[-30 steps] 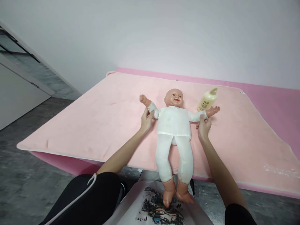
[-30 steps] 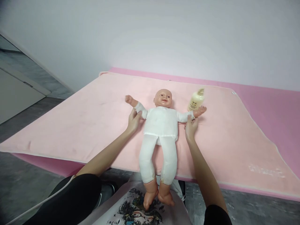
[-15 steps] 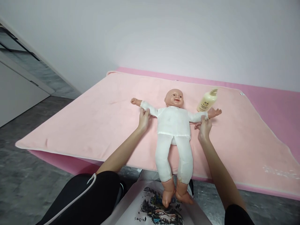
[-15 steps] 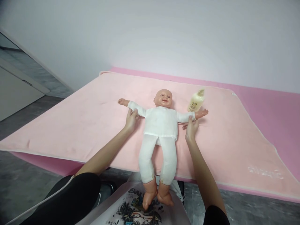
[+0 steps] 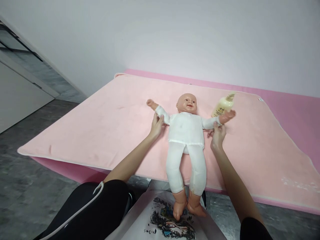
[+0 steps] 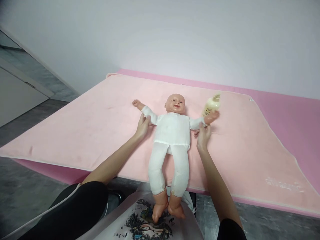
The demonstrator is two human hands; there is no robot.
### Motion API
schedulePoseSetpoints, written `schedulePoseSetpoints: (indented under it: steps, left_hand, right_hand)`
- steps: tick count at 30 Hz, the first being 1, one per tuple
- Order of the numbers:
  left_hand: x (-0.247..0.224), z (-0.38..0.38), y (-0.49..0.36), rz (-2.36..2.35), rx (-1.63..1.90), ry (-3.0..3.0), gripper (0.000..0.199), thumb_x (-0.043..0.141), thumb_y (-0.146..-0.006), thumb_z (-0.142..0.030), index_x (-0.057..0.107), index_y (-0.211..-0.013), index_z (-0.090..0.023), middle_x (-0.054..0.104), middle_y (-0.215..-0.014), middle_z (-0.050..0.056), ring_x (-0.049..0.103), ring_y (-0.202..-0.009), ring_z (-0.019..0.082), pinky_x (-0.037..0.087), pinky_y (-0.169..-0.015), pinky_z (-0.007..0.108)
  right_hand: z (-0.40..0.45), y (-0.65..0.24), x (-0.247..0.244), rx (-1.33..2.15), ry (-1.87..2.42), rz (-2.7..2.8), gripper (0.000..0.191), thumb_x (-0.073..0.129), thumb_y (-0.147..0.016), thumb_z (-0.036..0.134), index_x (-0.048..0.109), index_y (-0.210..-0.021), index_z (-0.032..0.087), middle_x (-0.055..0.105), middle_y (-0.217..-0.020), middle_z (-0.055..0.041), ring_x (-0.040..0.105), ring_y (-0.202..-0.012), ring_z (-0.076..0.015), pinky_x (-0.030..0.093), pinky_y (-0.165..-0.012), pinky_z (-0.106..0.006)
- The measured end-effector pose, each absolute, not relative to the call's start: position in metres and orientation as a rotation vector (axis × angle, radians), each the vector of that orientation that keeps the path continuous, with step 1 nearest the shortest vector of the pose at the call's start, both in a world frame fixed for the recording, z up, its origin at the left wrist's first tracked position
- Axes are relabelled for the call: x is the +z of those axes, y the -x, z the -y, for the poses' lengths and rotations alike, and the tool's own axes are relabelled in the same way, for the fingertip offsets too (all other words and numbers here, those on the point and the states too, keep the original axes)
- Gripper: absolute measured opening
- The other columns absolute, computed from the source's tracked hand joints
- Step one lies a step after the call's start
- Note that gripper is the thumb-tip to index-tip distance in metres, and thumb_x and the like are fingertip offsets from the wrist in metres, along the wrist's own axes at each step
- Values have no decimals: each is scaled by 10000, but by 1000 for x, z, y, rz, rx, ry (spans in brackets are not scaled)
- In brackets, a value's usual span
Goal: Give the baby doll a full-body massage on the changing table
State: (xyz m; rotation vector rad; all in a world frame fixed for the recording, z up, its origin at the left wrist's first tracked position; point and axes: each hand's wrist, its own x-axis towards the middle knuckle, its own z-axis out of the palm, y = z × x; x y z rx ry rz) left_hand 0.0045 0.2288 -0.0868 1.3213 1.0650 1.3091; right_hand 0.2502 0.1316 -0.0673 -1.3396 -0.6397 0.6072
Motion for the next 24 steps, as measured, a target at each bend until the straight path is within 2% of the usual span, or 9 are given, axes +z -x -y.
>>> schedulePoseSetpoints:
  steps: [2, 5, 8, 10, 11, 13, 17, 21, 24]
  left_hand:
    - [-88, -230, -4, -1102, 1313, -1201, 441, 431, -829, -512, 445, -1128, -188, 576, -888, 47, 564, -704, 125, 472, -612, 258]
    - [-82, -221, -3, -1148, 1252, -1515, 456, 439, -833, -499, 454, -1167, -189, 568, -878, 41, 539, -717, 124, 456, -650, 264]
    - [-73, -209, -2, -1180, 1094, -2033, 520, 485, -823, -453, 445, -1276, -203, 564, -948, 63, 515, -858, 165, 432, -777, 304]
    - [-69, -206, -1, -1183, 1029, -2201, 540, 504, -813, -429, 443, -1304, -213, 560, -996, 75, 496, -939, 189, 412, -841, 329]
    - [-69, -206, -1, -1177, 1030, -2202, 537, 509, -809, -426, 451, -1299, -215, 562, -1007, 75, 494, -949, 192, 411, -847, 331]
    - [-71, -211, 0, -1153, 1120, -2027, 509, 509, -806, -434, 474, -1263, -211, 574, -997, 66, 514, -904, 176, 432, -798, 308]
    - [-78, -225, 0, -1121, 1330, -1329, 427, 490, -807, -466, 478, -1138, -196, 576, -925, 45, 555, -745, 125, 456, -618, 240]
    - [-77, -224, 1, -1118, 1341, -1316, 411, 487, -805, -482, 494, -1097, -192, 582, -935, 46, 566, -778, 127, 471, -650, 241]
    - [-73, -214, 1, -1142, 1190, -1801, 440, 494, -808, -455, 523, -1163, -196, 594, -982, 61, 540, -866, 156, 456, -776, 286]
  right_hand:
    - [-132, -254, -67, 577, 1294, 464, 380, 554, -748, 521, 454, -941, 209, 401, -539, 96, 388, -375, -79, 334, -358, -195]
    - [-130, -251, -67, 513, 1354, 583, 368, 547, -757, 525, 474, -922, 203, 410, -541, 90, 372, -389, -73, 337, -378, -194]
    - [-127, -243, -67, 379, 1525, 1058, 334, 600, -730, 432, 558, -968, 202, 549, -772, 7, 459, -512, -84, 421, -493, -232]
    - [-126, -239, -66, 316, 1593, 1278, 344, 621, -704, 386, 587, -1002, 217, 562, -947, -33, 503, -581, -95, 456, -572, -264]
    - [-126, -238, -66, 333, 1594, 1289, 343, 617, -707, 387, 586, -1004, 219, 561, -959, -37, 508, -580, -96, 459, -575, -269]
    - [-127, -240, -66, 454, 1537, 1118, 327, 579, -741, 434, 550, -976, 209, 559, -809, -6, 487, -512, -92, 439, -507, -254]
    - [-131, -253, -67, 623, 1390, 556, 392, 492, -774, 576, 430, -901, 211, 421, -503, 92, 405, -372, -91, 339, -367, -203]
    - [-130, -255, -66, 612, 1441, 512, 419, 473, -769, 616, 420, -865, 212, 404, -488, 92, 380, -374, -93, 325, -367, -207]
    - [-125, -247, -65, 404, 1606, 971, 343, 544, -763, 520, 510, -879, 199, 512, -657, 19, 477, -528, -116, 387, -461, -230]
